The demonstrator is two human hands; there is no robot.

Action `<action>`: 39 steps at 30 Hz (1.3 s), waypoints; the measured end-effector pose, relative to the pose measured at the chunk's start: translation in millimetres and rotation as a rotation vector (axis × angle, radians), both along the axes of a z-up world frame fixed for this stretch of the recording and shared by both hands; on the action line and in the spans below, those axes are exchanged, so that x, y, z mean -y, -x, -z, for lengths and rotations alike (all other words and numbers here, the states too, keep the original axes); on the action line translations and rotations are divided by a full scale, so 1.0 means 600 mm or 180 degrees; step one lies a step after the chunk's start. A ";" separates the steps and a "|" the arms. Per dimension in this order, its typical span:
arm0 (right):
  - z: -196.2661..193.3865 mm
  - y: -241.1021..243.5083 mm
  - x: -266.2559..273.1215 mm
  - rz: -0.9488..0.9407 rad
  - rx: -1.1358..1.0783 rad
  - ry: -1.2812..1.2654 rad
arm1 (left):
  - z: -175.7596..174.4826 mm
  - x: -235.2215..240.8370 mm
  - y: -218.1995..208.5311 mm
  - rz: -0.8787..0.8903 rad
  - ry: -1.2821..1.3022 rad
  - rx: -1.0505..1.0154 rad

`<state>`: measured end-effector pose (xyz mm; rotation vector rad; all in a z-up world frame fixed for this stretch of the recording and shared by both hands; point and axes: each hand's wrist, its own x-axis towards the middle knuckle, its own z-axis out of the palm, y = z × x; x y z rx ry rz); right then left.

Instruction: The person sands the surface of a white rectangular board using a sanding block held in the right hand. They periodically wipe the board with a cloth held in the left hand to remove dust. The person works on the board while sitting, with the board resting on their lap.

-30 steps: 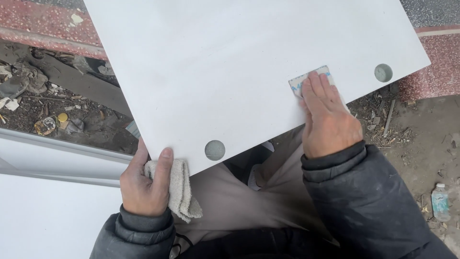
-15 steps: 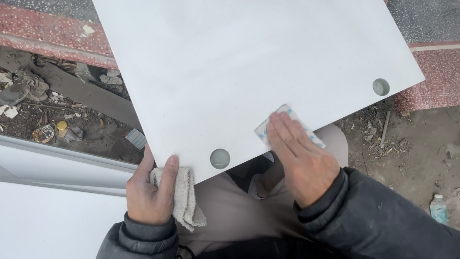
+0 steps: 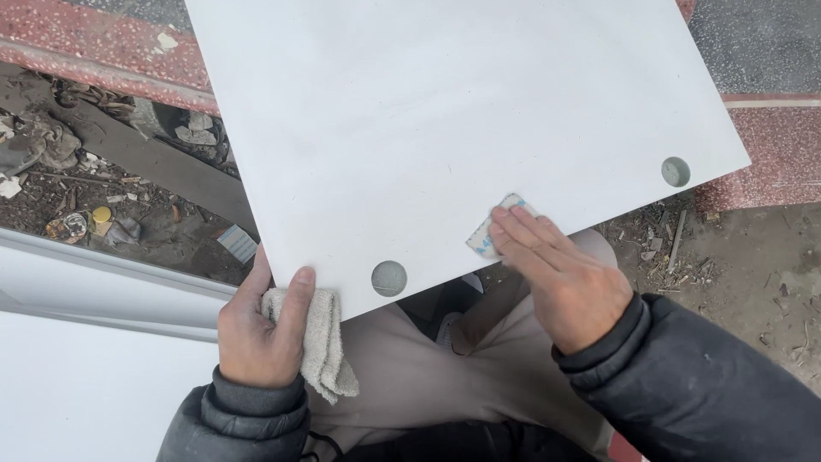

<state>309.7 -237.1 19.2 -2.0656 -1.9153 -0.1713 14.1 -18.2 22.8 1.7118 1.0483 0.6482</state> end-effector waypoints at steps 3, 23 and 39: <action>0.008 -0.154 -0.012 0.0959 0.0099 -0.0187 | 0.004 0.000 -0.003 -0.0022 -0.0104 -0.0083; 0.022 -0.055 -0.019 0.0210 -0.0150 -0.0275 | 0.039 -0.075 0.003 -0.0382 -0.0328 0.0227; 0.017 0.011 -0.024 0.0165 -0.0497 -0.0250 | 0.044 -0.078 0.002 -0.0485 -0.0358 0.0333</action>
